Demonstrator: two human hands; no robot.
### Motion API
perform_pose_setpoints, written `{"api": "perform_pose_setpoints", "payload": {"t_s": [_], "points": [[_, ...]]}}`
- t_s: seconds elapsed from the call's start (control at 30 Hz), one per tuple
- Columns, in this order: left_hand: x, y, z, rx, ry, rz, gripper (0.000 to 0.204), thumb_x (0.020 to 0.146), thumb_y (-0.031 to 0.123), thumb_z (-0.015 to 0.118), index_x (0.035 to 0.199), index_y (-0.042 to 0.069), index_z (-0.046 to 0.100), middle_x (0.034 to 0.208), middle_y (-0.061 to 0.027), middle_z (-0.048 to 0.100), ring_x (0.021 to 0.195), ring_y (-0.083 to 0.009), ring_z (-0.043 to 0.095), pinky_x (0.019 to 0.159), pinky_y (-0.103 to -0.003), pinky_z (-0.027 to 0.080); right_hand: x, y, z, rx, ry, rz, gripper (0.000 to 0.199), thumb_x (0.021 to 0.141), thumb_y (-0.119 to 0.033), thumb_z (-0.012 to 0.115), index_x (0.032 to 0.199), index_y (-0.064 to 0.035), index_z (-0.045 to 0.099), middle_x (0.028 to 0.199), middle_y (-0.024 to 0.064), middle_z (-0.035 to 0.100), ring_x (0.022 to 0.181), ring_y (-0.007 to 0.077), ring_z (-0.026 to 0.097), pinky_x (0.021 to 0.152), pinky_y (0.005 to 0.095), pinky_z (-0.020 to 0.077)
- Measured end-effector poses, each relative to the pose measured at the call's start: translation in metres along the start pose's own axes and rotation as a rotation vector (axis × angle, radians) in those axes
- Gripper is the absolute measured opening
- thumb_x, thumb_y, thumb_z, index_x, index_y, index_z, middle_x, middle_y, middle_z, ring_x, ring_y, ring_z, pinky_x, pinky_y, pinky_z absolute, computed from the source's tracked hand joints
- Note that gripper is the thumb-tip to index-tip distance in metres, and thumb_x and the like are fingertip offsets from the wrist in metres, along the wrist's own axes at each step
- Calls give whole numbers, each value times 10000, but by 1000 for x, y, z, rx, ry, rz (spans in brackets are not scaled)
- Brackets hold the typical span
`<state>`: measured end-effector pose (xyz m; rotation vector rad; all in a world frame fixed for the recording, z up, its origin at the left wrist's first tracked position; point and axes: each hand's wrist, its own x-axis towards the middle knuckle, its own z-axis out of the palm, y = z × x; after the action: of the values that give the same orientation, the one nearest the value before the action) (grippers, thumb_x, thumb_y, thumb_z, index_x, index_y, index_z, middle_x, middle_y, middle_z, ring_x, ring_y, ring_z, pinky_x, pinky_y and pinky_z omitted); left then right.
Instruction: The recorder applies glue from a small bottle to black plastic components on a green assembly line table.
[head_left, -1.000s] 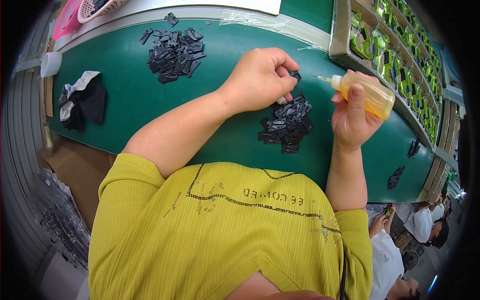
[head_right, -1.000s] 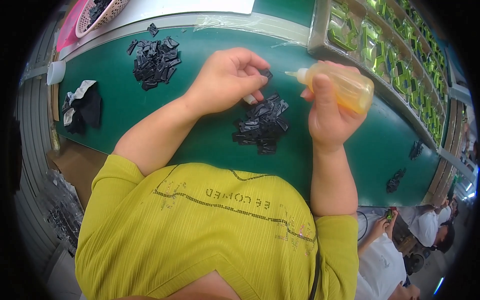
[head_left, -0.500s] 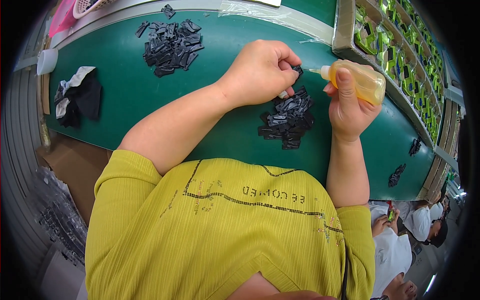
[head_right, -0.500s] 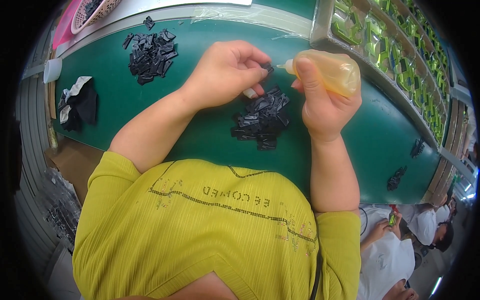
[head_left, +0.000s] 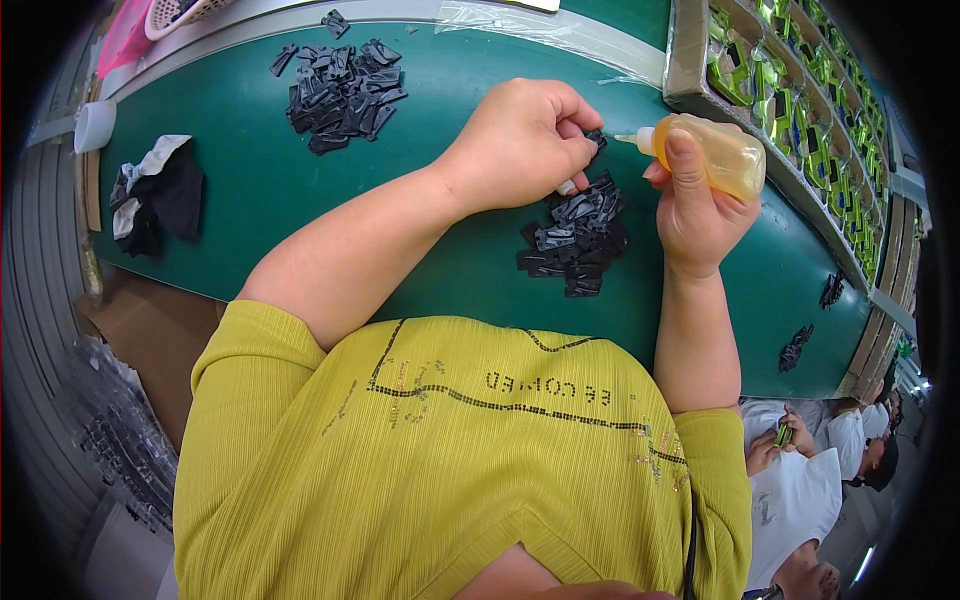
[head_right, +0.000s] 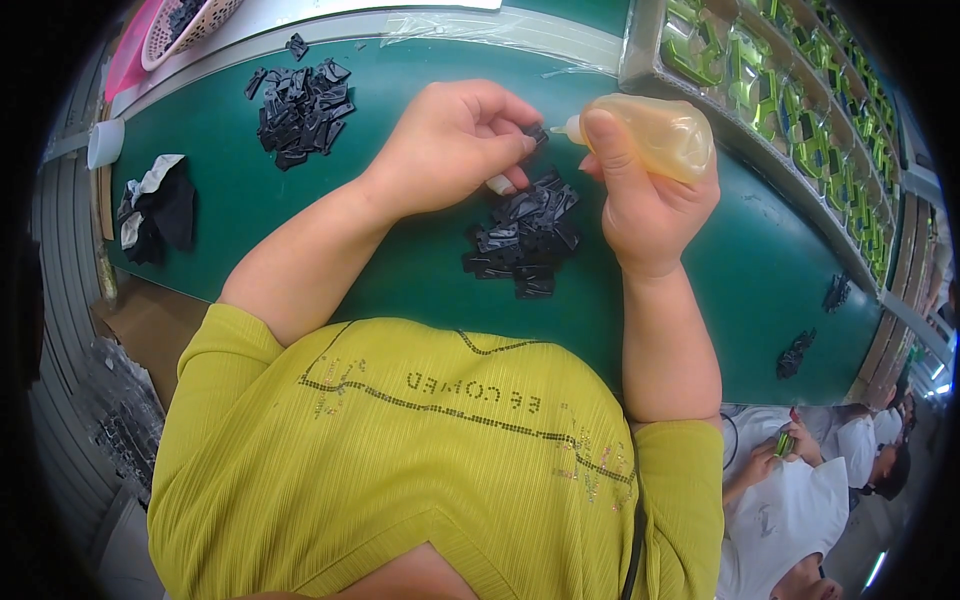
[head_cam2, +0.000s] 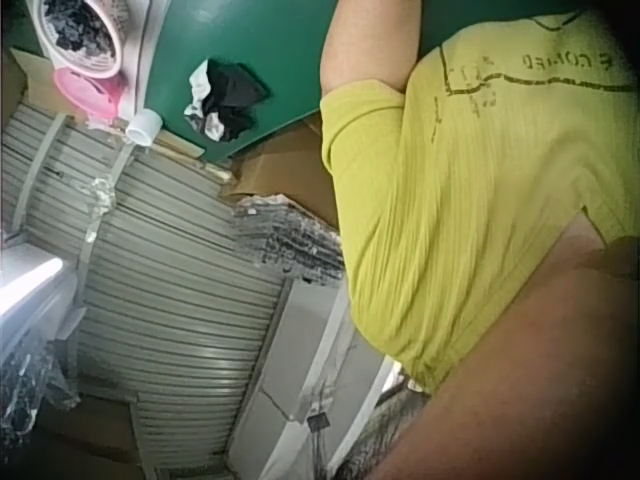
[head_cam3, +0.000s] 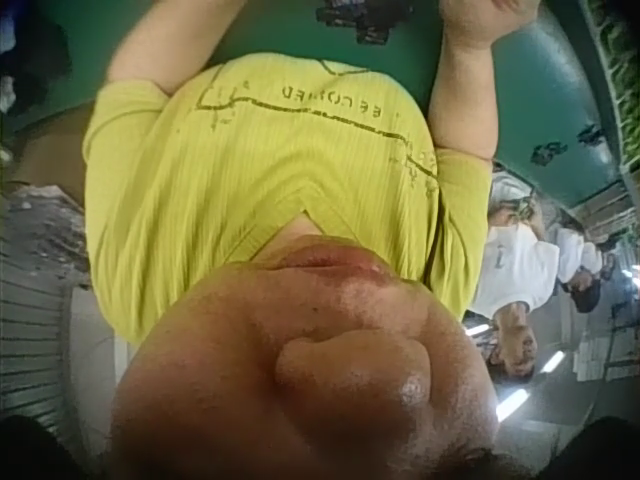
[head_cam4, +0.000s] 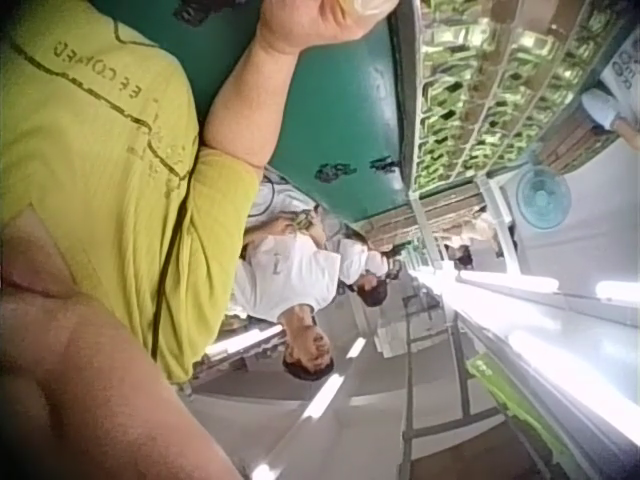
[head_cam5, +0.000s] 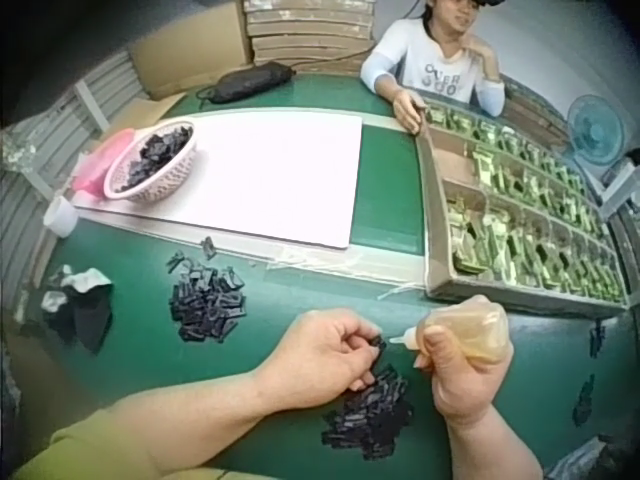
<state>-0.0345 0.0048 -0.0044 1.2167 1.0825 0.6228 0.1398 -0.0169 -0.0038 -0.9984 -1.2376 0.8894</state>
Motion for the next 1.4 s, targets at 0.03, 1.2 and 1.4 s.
{"api": "perform_pose_setpoints", "payload": {"t_s": [0.03,1.2,1.4], "points": [[0,0,0,0,0,-3,247,823,23,580,1043,-88,564,798,-122,645,649,-152,653,568,-249,530,0,0,0,0,0,0,135,818,-45,677,904,17,594,794,78,640,565,86,549,502,194,452],[-1,3,-4,-129,-26,-65,226,830,9,579,1027,-98,548,832,-147,633,671,-192,663,584,-252,540,-8,0,-3,184,-71,169,149,816,-54,675,922,13,594,814,84,641,568,84,550,485,173,437],[3,2,-5,-123,-32,-62,234,829,13,581,1032,-97,548,835,-147,634,671,-194,664,586,-250,538,-6,1,-3,112,-87,169,140,817,-48,673,917,12,595,807,77,641,564,81,548,486,174,437]]}}
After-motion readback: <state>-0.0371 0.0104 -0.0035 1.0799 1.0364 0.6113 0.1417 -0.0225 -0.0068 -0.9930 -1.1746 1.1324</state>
